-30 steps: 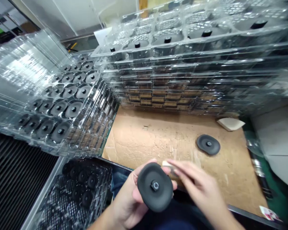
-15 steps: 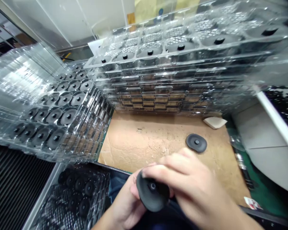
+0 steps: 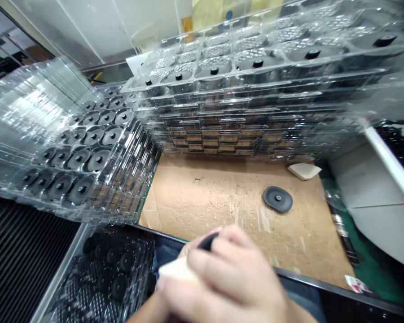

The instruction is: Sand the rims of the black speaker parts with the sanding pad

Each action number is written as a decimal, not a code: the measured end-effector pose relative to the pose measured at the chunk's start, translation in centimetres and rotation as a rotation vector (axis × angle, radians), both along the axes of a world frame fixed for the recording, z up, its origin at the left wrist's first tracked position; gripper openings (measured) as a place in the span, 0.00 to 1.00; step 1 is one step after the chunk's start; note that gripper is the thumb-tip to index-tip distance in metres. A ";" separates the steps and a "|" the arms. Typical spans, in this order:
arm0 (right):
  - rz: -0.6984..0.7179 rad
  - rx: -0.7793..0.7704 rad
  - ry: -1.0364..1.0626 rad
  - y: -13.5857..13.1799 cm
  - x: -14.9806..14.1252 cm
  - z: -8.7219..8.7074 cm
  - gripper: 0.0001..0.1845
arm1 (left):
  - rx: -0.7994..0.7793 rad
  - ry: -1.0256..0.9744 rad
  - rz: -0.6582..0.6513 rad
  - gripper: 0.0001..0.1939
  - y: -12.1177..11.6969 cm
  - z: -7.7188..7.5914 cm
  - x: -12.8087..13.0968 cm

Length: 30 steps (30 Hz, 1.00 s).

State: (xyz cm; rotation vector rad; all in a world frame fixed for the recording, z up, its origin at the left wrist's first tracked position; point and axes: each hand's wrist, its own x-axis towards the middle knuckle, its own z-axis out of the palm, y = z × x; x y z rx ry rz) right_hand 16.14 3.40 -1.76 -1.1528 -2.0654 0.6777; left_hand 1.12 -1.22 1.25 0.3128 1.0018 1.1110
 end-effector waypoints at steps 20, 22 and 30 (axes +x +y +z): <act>-0.131 0.032 0.286 -1.3 -2.9 4.4 0.12 | -0.027 -0.169 0.070 0.21 0.1 -1.4 -1.1; 0.030 0.036 0.210 -1.5 -3.4 5.6 0.12 | -0.053 -0.156 0.080 0.19 0.1 -1.5 -1.1; 0.005 0.095 0.224 -1.7 -3.6 5.2 0.12 | -0.088 -0.121 0.052 0.18 0.1 0.1 -0.8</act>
